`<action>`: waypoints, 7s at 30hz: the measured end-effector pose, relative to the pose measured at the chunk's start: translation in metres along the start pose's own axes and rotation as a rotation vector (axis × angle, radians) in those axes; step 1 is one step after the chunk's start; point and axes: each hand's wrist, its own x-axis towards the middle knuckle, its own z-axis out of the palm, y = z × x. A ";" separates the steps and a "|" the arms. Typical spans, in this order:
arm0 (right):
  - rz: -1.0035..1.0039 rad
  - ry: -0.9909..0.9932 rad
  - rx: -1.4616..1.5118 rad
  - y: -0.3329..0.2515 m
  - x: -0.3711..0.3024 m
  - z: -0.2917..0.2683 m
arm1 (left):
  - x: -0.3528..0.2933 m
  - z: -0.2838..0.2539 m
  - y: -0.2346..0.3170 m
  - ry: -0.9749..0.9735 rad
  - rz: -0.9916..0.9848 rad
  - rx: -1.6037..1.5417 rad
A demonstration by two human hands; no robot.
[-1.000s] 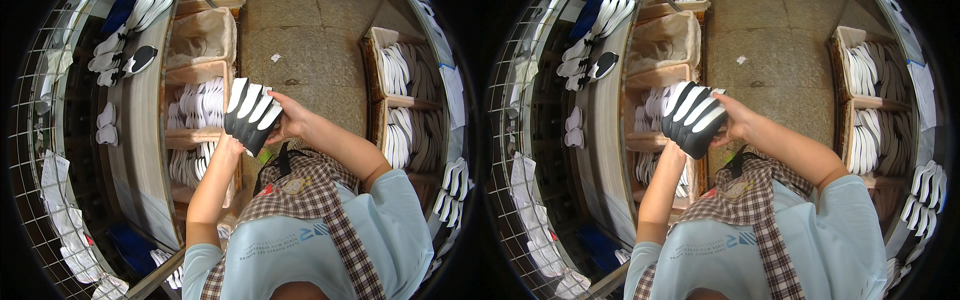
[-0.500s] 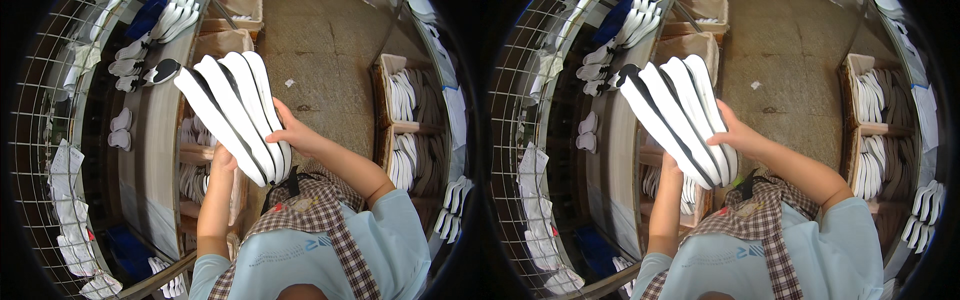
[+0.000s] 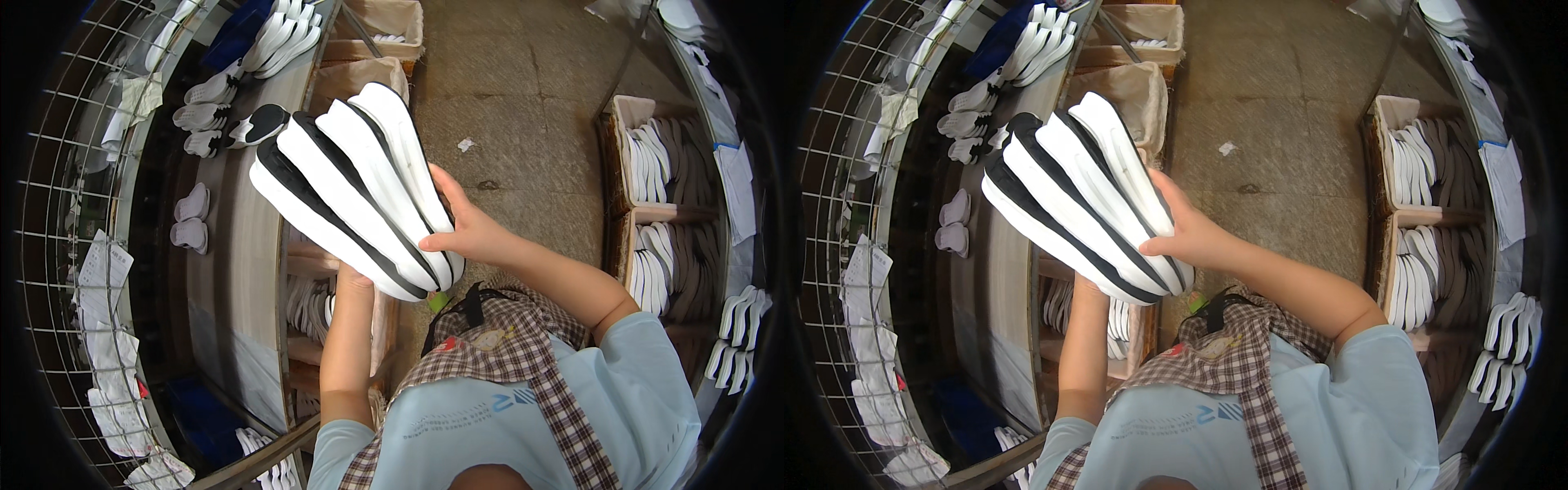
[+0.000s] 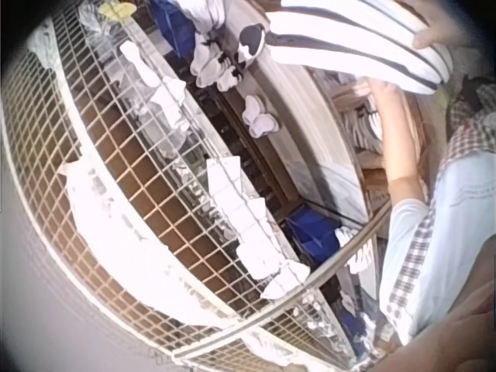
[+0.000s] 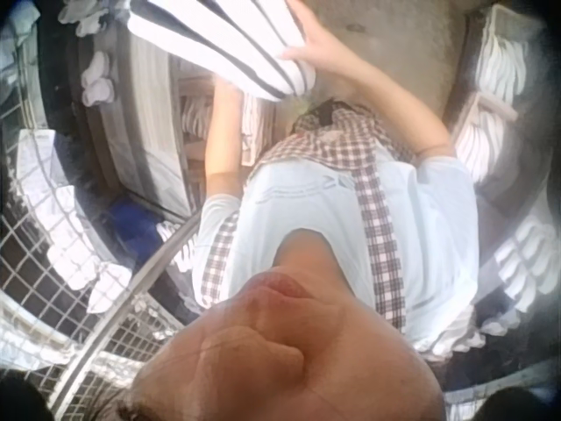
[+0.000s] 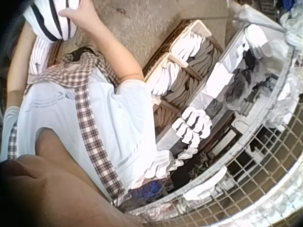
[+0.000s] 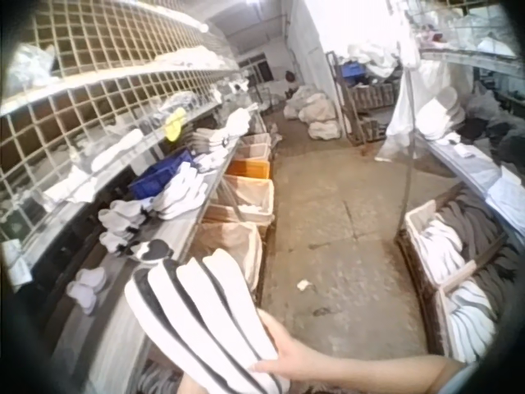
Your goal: The person picks up gray and white slippers from a shelf, wipes them with a cloth, and places them into a large sack. The person also uses a small red tool to scrape the sole of a white slipper before placing it in the sack.
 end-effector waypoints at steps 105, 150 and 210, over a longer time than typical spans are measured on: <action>0.819 -0.620 0.646 0.137 0.213 0.346 | -0.328 -0.295 0.224 1.430 0.281 0.707; 0.431 0.266 -0.633 0.179 0.037 0.128 | -0.014 -0.534 0.483 1.121 0.450 -0.090; 0.426 -1.359 -1.442 0.274 0.202 -0.122 | 0.143 -0.126 0.228 1.049 0.610 2.189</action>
